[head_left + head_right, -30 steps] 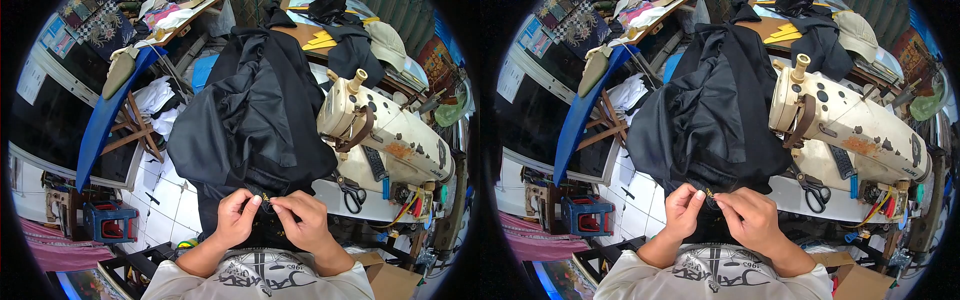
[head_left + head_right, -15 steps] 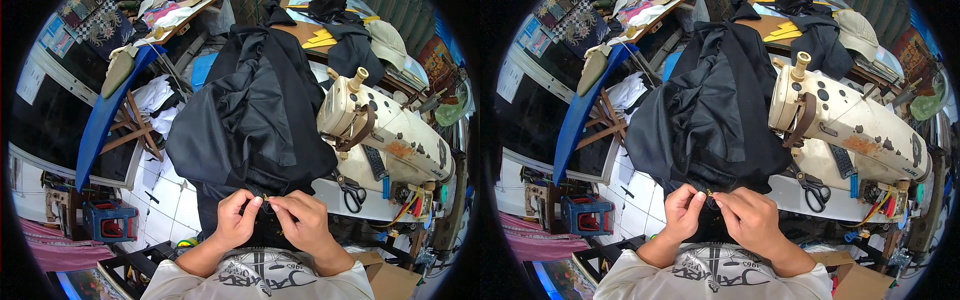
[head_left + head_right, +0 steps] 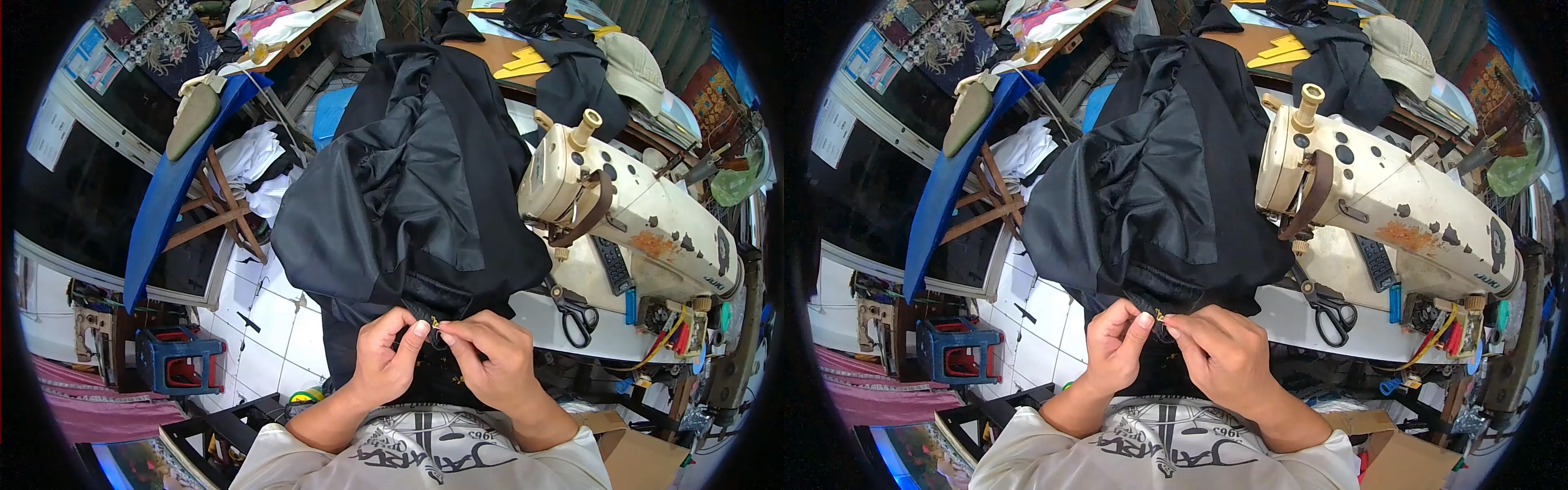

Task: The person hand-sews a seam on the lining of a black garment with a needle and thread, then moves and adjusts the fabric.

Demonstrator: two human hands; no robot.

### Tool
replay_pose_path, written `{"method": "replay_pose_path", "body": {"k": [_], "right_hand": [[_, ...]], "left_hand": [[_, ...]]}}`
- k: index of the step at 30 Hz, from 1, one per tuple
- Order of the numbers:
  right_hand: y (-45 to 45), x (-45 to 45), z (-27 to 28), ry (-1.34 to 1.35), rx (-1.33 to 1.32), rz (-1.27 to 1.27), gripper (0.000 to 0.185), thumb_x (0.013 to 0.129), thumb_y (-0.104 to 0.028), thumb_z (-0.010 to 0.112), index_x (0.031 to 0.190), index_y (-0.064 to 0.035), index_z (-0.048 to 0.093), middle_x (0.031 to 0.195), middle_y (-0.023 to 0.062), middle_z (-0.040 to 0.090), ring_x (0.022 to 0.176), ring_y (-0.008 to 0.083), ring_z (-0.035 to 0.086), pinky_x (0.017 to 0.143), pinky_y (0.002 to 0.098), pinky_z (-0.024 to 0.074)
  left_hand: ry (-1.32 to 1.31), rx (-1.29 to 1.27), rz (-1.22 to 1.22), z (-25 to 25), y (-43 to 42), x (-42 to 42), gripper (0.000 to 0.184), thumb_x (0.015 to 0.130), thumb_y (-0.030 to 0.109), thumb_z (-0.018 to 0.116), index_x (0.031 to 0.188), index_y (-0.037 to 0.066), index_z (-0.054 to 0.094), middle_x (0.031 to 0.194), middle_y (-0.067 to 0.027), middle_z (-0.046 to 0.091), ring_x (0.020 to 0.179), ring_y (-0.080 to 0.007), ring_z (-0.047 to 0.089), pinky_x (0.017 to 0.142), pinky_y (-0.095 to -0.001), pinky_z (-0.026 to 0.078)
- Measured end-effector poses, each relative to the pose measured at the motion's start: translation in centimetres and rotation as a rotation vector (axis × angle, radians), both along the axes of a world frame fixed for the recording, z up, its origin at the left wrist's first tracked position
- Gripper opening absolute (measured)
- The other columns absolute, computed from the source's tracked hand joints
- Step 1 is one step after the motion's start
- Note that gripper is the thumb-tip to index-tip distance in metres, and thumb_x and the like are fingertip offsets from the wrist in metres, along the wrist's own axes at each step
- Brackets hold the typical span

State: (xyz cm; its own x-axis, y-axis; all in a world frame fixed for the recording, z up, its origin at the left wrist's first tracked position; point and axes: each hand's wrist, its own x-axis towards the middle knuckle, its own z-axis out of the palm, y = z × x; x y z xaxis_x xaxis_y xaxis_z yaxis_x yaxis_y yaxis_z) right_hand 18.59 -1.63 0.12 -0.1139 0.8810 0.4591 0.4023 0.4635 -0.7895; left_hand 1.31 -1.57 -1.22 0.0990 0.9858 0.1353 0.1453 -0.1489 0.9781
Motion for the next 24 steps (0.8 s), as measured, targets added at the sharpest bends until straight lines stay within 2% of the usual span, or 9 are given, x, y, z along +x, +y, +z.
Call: {"method": "replay_pose_path", "body": {"k": [9,17,19,24], "right_hand": [[0.27,0.32,-0.18,0.045,0.003,0.041,0.012,0.078,0.000,0.075,0.090,-0.0025,0.072,0.074,0.0101,0.067,0.060,0.0244,0.065,0.053,0.0323,0.0495],[0.27,0.70,0.23,0.080,-0.027,0.013,0.014,0.079,0.000,0.074,0.093,-0.0026,0.074,0.073,0.0097,0.067,0.059,0.0223,0.065,0.052,0.0303,0.0487],[0.29,0.84,0.30,0.049,-0.047,0.052,0.016,0.080,0.005,0.073,0.095,0.0000,0.073,0.076,0.0113,0.069,0.060,0.0190,0.064,0.052,0.0274,0.0472],[0.44,0.69,0.19,0.040,-0.043,0.066,0.017,0.079,0.006,0.073,0.095,0.0000,0.073,0.075,0.0110,0.068,0.059,0.0188,0.063,0.051,0.0271,0.0467]], "left_hand": [[-0.078,-0.036,-0.022,-0.25,-0.05,0.03,0.024,0.099,0.013,0.061,0.080,0.000,0.057,0.068,-0.0034,0.060,0.061,-0.0073,0.051,0.057,-0.0246,0.041],[-0.013,0.025,0.005,-0.51,0.04,-0.12,0.019,0.097,0.009,0.061,0.082,-0.001,0.058,0.064,-0.0034,0.052,0.058,-0.0093,0.046,0.054,-0.0264,0.037],[-0.005,0.028,0.004,-0.65,0.04,-0.21,0.018,0.097,0.009,0.061,0.083,-0.001,0.058,0.065,-0.0035,0.053,0.058,-0.0091,0.046,0.054,-0.0262,0.037],[-0.005,0.025,0.003,-0.45,-0.01,-0.23,0.017,0.097,0.008,0.061,0.083,-0.002,0.058,0.067,-0.0034,0.052,0.059,-0.0087,0.045,0.054,-0.0258,0.036]]}}
